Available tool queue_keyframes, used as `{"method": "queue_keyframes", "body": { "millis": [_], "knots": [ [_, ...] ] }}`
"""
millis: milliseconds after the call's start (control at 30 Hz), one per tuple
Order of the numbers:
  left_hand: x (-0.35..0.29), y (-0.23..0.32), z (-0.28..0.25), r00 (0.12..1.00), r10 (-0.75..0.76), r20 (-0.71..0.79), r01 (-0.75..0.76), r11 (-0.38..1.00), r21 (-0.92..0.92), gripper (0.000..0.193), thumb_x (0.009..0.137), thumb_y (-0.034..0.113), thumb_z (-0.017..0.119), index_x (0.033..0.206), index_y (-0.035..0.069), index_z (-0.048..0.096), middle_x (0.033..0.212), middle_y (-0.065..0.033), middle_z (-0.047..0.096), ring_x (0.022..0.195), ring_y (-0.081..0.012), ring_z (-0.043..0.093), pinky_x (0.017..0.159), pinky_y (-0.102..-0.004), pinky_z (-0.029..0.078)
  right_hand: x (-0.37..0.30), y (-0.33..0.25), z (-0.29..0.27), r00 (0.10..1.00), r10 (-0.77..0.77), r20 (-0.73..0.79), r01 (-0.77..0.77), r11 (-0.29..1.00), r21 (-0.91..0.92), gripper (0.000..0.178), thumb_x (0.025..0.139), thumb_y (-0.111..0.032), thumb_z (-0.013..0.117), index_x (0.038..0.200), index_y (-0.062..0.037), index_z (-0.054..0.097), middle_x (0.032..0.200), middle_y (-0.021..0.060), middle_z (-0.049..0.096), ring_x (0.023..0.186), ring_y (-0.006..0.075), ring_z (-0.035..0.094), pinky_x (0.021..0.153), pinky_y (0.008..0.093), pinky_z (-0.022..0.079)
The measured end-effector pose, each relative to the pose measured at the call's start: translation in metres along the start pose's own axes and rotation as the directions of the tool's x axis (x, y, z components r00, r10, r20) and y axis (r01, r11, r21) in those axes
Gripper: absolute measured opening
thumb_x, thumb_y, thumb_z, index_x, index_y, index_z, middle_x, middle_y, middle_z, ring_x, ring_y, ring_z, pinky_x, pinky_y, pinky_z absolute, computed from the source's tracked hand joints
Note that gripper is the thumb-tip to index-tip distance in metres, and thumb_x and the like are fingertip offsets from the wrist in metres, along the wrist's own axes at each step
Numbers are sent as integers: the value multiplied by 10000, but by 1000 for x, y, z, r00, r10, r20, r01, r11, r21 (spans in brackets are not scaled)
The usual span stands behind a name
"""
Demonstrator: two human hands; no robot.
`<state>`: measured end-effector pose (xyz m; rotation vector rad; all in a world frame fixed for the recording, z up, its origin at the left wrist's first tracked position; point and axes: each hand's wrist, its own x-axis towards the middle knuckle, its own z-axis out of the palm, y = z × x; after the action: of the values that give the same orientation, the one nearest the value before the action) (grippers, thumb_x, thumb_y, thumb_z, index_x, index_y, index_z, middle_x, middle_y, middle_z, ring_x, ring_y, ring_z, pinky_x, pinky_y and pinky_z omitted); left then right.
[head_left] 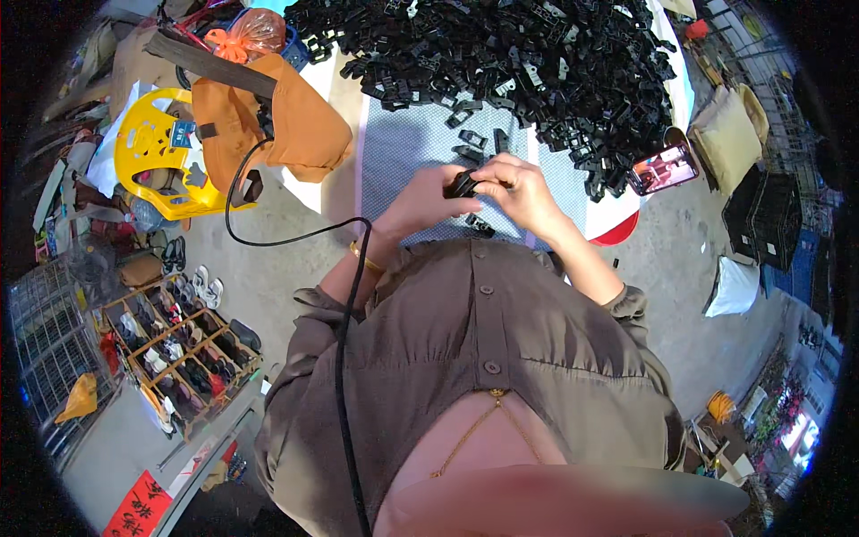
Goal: Assembling small electronic components into plastic frames at a workbench.
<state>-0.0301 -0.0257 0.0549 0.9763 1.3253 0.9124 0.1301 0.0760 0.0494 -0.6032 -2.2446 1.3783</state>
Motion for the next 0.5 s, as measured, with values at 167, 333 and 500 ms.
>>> {"method": "queue_keyframes", "body": {
  "millis": [167,333,500],
  "knots": [
    [-1,0,2,987,-137,-90,142,988,54,217,767,135,639,922,-9,591,712,-39,606,651,-71,555,585,-228,445,2,-3,5,994,28,-104,-29,999,-13,238,690,-50,718,902,-10,618,830,60,551,602,126,514,552,247,439],
    [9,-13,-11,983,7,-185,54,946,320,226,762,151,622,933,7,589,752,-123,624,716,-207,611,653,-296,471,16,52,-1,931,359,63,-364,913,182,190,771,-118,676,925,-15,635,804,31,625,698,62,561,593,205,455],
    [25,-72,-38,936,115,-333,175,668,723,178,733,169,620,852,37,616,817,-171,570,825,-347,522,768,-409,423,88,106,-72,860,-104,-500,-196,838,-510,160,795,-139,594,924,-65,653,893,143,635,815,286,620,717,346,492]
  ]
}}
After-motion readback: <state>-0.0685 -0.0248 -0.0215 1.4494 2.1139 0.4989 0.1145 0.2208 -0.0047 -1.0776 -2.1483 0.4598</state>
